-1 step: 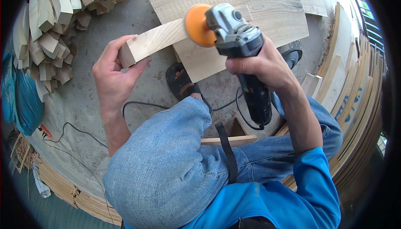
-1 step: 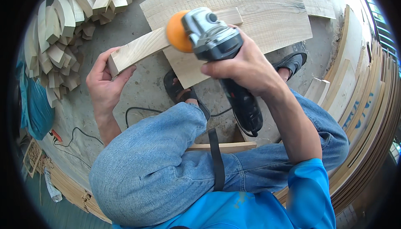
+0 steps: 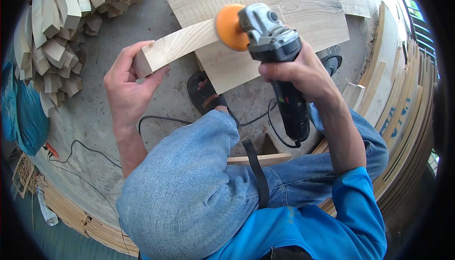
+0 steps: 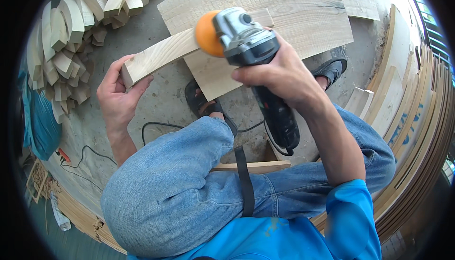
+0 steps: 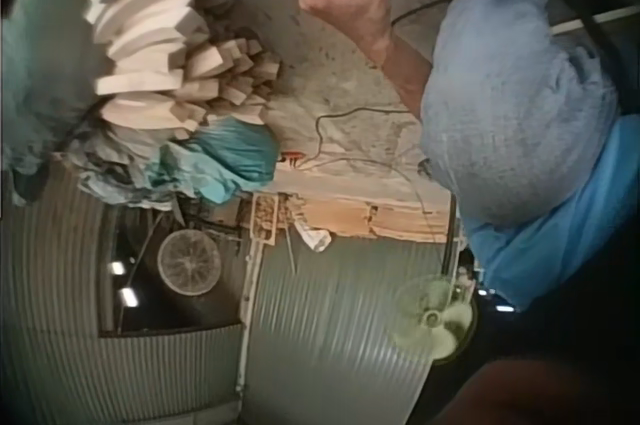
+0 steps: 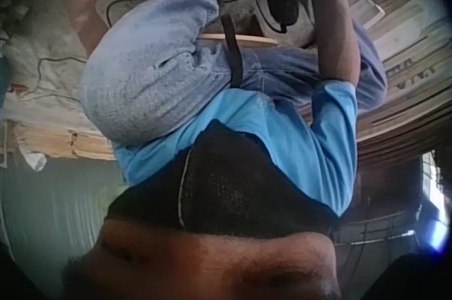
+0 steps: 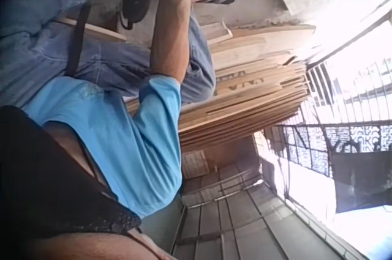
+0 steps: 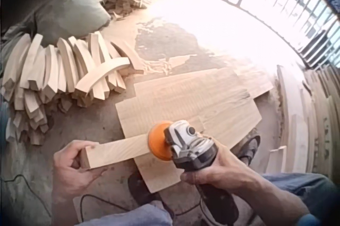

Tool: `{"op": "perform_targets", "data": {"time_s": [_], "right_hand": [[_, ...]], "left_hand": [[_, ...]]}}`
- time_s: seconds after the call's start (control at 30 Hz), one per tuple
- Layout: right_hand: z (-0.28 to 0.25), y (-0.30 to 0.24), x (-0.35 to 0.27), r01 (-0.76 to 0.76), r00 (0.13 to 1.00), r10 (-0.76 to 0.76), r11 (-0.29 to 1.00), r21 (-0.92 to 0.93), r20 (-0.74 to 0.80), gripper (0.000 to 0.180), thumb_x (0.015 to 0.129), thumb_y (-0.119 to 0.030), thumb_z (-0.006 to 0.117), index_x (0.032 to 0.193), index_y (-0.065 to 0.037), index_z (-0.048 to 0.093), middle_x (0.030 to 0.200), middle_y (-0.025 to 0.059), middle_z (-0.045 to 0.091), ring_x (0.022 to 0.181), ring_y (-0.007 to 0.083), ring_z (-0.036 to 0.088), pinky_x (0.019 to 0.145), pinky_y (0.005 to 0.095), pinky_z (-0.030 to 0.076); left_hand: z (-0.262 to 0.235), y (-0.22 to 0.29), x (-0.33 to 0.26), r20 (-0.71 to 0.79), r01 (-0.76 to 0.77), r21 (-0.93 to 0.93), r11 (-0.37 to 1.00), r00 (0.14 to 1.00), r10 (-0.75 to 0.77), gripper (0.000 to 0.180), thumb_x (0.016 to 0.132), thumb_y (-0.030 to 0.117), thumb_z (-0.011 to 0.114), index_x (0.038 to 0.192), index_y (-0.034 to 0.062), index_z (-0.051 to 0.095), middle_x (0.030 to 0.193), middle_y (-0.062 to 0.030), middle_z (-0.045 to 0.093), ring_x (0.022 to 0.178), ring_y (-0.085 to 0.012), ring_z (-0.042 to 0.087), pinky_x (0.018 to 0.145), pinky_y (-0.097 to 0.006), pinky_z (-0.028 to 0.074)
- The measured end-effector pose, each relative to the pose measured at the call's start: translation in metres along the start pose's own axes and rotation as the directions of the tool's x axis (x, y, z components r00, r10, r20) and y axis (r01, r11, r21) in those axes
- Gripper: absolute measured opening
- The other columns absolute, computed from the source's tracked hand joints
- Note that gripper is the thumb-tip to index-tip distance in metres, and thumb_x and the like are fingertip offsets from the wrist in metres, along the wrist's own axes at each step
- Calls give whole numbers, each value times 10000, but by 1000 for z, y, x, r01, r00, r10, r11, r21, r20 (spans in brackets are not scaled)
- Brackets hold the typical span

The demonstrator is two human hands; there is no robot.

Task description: The person picks up curved wooden pieces one at a time, sands their surfaces and edges with a handheld rotary sander, and places them aside.

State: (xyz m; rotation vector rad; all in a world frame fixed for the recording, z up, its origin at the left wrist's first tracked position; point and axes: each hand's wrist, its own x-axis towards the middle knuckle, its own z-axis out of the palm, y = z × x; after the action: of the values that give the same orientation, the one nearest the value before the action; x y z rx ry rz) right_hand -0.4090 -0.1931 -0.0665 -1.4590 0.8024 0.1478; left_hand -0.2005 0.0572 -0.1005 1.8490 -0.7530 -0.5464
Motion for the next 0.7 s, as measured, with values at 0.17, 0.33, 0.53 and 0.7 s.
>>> {"op": "perform_targets", "data": {"time_s": [0.17,0.33,0.53,0.7], "right_hand": [[-35,10,-6,-116,972,105,992,-43,-209,560,741,-197,846,1172,-2,548,852,72,644,724,162,652,667,321,567],[-55,15,-11,-135,929,126,991,0,-347,522,746,-195,847,1143,1,571,860,69,659,697,155,651,653,315,556],[-39,22,-13,67,992,-61,996,54,-106,443,775,-254,855,1076,-19,631,853,77,685,717,147,675,629,301,588],[4,6,1,173,975,-190,975,140,118,851,634,-287,892,1330,38,526,1054,92,632,982,225,631,948,337,512]], "left_hand": [[2,2,1,-12,-29,51,998,999,30,493,767,-107,828,1221,9,675,1103,-73,714,968,-129,708,780,-253,625],[-1,1,0,1,5,23,1000,1000,-5,496,790,-116,809,1249,5,663,1103,-69,713,968,-123,697,791,-257,605],[1,-4,1,-14,4,4,1000,1000,-4,482,786,-102,823,1229,12,670,1083,-47,708,908,-99,689,723,-241,592],[3,0,1,-19,21,-34,999,1000,-21,495,787,-107,821,1242,11,664,1088,-52,706,924,-102,686,724,-240,592]]}}
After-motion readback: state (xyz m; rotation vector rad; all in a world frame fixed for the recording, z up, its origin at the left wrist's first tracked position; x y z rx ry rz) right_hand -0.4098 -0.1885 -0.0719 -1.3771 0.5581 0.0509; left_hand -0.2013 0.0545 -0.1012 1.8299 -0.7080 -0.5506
